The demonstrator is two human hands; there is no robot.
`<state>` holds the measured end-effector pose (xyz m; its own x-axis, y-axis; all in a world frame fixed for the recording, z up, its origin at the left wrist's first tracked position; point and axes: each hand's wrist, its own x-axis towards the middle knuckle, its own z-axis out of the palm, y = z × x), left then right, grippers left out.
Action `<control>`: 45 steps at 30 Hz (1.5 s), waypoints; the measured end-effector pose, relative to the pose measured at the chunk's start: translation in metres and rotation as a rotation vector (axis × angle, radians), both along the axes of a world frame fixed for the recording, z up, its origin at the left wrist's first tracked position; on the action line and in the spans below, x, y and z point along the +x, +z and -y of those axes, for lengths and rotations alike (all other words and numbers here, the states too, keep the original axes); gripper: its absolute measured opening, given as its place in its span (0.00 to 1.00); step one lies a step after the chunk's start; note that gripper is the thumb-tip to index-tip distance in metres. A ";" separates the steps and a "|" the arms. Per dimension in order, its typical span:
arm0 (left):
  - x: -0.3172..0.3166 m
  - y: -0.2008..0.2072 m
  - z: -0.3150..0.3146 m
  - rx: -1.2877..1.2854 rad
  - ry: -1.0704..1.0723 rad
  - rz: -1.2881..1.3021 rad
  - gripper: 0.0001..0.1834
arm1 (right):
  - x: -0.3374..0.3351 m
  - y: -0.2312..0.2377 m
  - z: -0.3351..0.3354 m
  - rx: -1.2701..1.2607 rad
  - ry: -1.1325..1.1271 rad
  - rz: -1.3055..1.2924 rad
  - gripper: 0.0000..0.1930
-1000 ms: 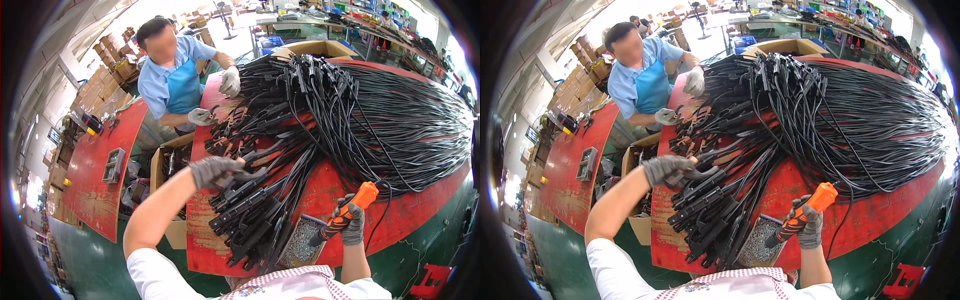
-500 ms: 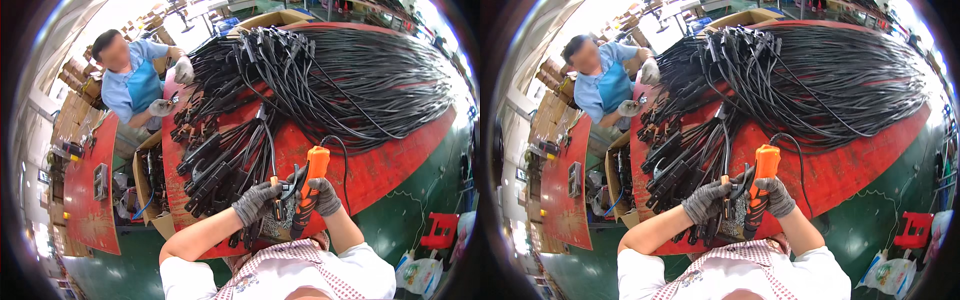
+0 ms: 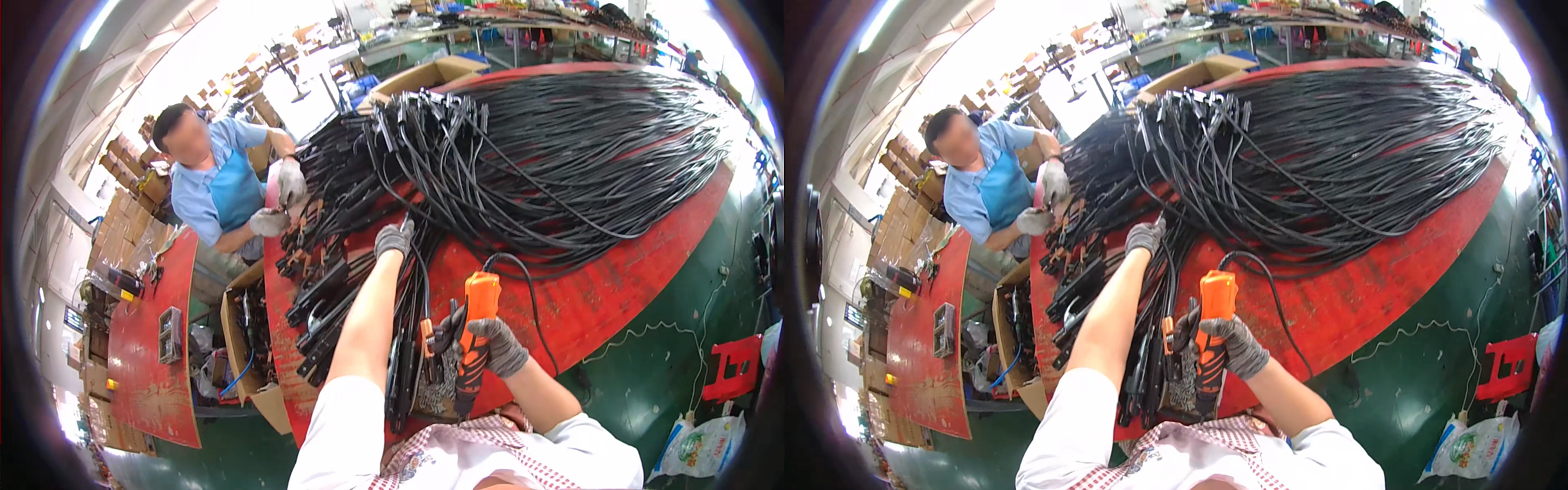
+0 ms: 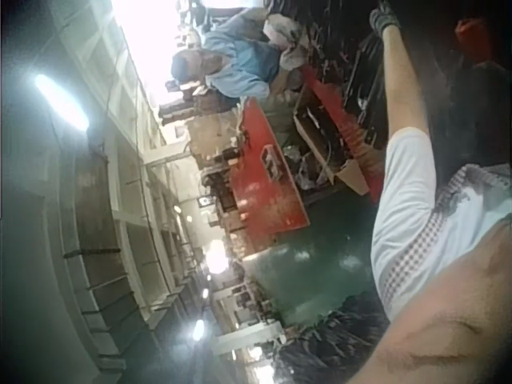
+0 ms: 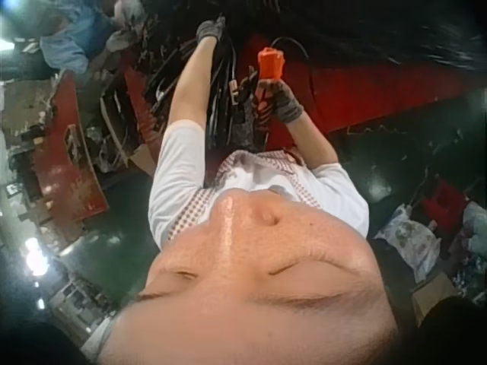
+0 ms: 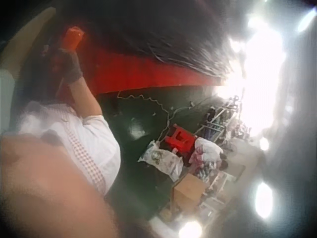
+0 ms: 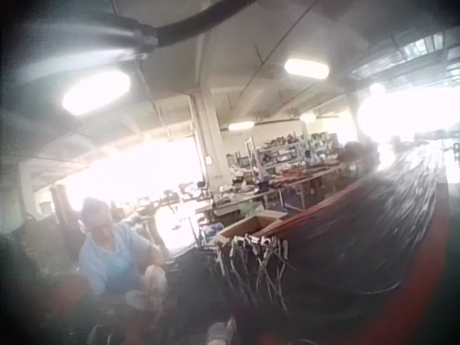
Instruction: The person attaches screws to black plastic housing components using an electric screwdriver at a factory workbench.
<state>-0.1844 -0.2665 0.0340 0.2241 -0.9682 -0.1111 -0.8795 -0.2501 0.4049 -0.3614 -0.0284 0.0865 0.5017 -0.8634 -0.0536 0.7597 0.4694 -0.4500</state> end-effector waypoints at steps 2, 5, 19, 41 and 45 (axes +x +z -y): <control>-0.010 0.007 0.004 0.065 0.064 0.038 0.26 | -0.004 -0.001 -0.002 0.036 -0.010 -0.025 0.17; 0.005 0.008 0.011 0.189 0.083 -0.123 0.20 | -0.003 0.003 0.000 0.055 0.006 0.038 0.17; 0.017 0.024 -0.160 0.800 0.022 -2.052 0.09 | -0.003 0.009 0.021 0.057 -0.073 0.023 0.17; 0.010 0.025 -0.240 0.518 -0.021 -2.445 0.19 | -0.004 0.002 -0.007 0.135 -0.038 -0.393 0.19; 0.016 0.039 -0.255 0.476 0.326 -2.437 0.26 | -0.021 0.006 -0.019 0.007 -0.311 -0.391 0.20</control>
